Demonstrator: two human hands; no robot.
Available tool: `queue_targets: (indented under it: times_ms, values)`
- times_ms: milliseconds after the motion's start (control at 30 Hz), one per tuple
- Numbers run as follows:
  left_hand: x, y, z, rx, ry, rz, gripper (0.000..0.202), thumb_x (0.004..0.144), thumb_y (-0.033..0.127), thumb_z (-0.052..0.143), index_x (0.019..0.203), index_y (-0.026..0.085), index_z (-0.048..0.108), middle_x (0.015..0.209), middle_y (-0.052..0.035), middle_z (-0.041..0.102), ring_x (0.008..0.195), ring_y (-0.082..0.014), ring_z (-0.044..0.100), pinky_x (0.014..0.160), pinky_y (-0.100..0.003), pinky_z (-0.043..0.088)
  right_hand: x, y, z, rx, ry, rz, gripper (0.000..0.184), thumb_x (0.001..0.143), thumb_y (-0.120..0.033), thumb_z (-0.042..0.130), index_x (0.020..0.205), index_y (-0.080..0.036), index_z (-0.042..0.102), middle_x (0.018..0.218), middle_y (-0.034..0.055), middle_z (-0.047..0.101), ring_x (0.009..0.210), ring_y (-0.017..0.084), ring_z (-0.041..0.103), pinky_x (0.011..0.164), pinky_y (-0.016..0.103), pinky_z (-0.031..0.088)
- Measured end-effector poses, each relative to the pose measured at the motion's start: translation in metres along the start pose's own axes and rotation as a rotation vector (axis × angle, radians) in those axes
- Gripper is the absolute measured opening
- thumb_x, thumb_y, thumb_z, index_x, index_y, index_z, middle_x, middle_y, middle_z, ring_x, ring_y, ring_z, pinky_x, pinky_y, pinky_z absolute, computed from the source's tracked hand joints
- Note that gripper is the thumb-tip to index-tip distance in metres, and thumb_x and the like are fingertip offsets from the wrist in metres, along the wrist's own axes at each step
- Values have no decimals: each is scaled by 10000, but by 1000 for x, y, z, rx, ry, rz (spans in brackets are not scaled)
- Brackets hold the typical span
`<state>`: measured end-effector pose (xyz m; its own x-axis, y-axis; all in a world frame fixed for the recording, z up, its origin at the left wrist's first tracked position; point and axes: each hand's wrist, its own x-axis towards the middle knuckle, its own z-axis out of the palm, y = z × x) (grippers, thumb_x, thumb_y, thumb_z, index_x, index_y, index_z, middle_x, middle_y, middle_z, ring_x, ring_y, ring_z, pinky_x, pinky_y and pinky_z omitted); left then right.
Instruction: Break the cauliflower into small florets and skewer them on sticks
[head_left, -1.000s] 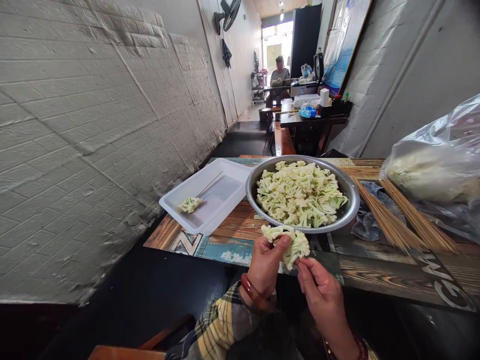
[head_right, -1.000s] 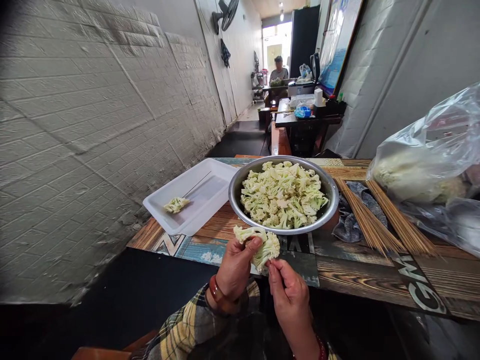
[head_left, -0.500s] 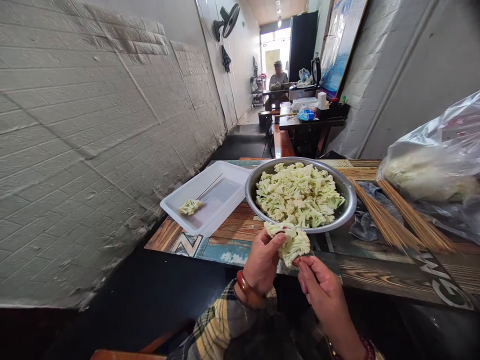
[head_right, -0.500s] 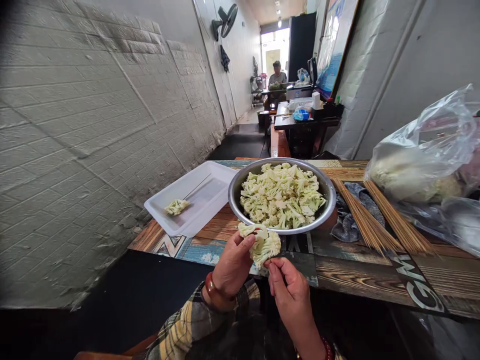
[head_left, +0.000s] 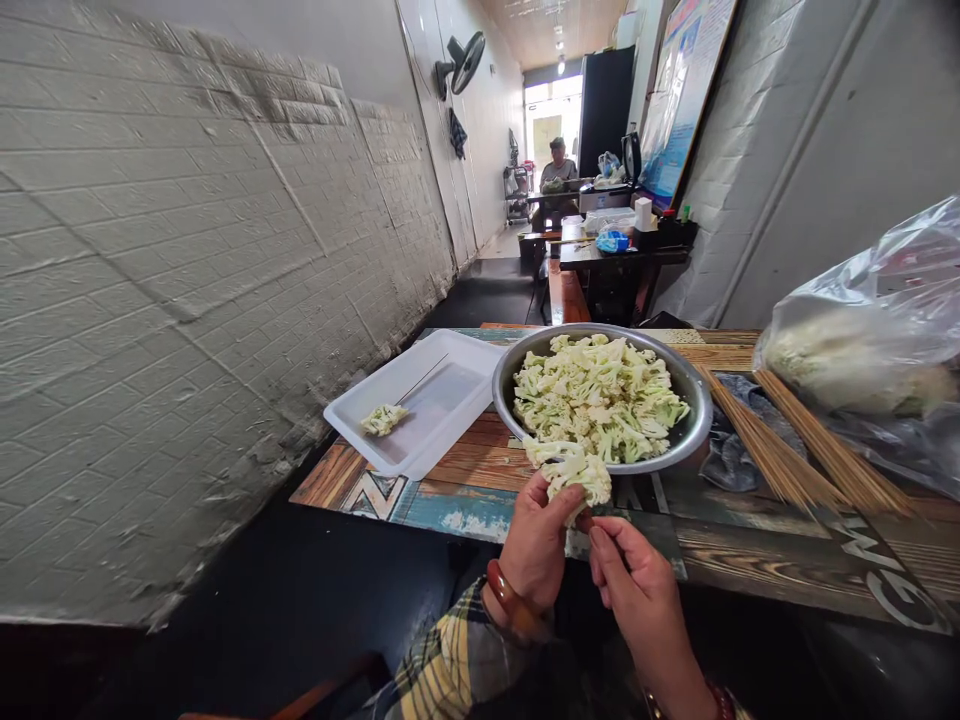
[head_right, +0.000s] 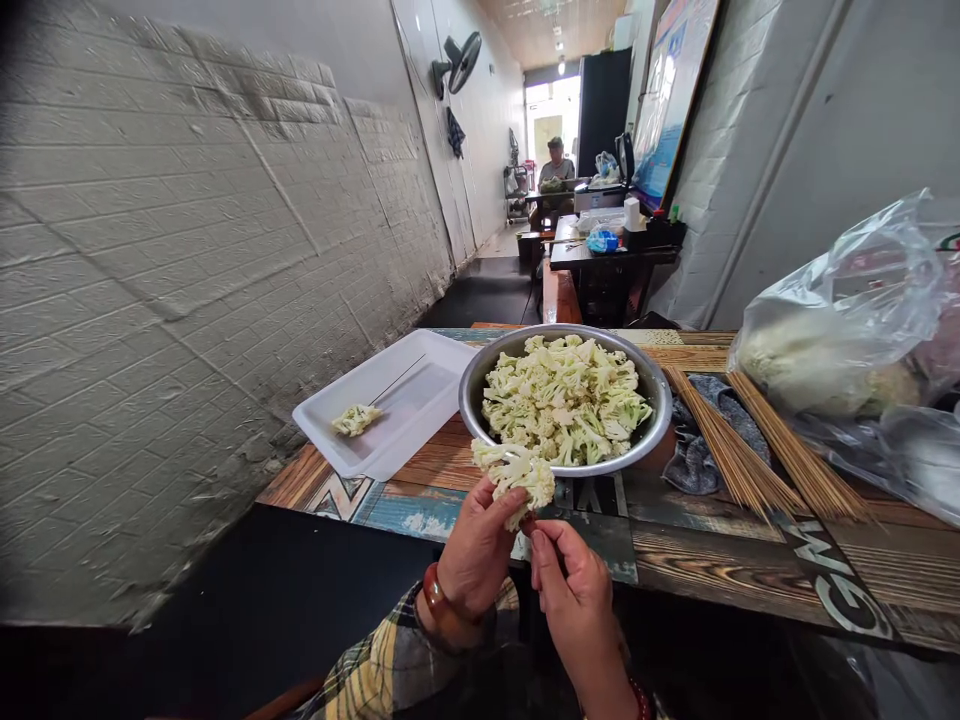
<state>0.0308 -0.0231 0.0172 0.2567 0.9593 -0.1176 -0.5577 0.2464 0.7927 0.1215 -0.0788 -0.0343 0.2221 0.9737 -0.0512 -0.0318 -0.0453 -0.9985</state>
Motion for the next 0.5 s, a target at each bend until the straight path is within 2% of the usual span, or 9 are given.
queue_targets:
  times_ms: [233,367,500]
  values:
    - [-2,-4,5,-60,33,3,216,719,237,704,917,157,667,855,-44,652,688,-102,547,620,-210,403,-4,1,1,-104,44,-93,338,873,-497,473,842,-184,597,511,-55,446,449,106,419,408,204,323]
    - [-4,-7,7,-45,21,6,214,731,228,694,934,163,673,856,-37,657,717,-111,562,695,-231,427,-6,2,2,-129,113,-169,347,867,-492,476,773,-185,607,539,-31,510,472,110,453,430,203,361]
    - [-7,-7,9,-54,28,1,219,731,221,695,942,169,668,844,-29,657,691,-105,558,665,-226,423,-7,2,1,-162,143,-236,325,874,-462,477,767,-184,608,581,-12,556,494,113,480,442,201,383]
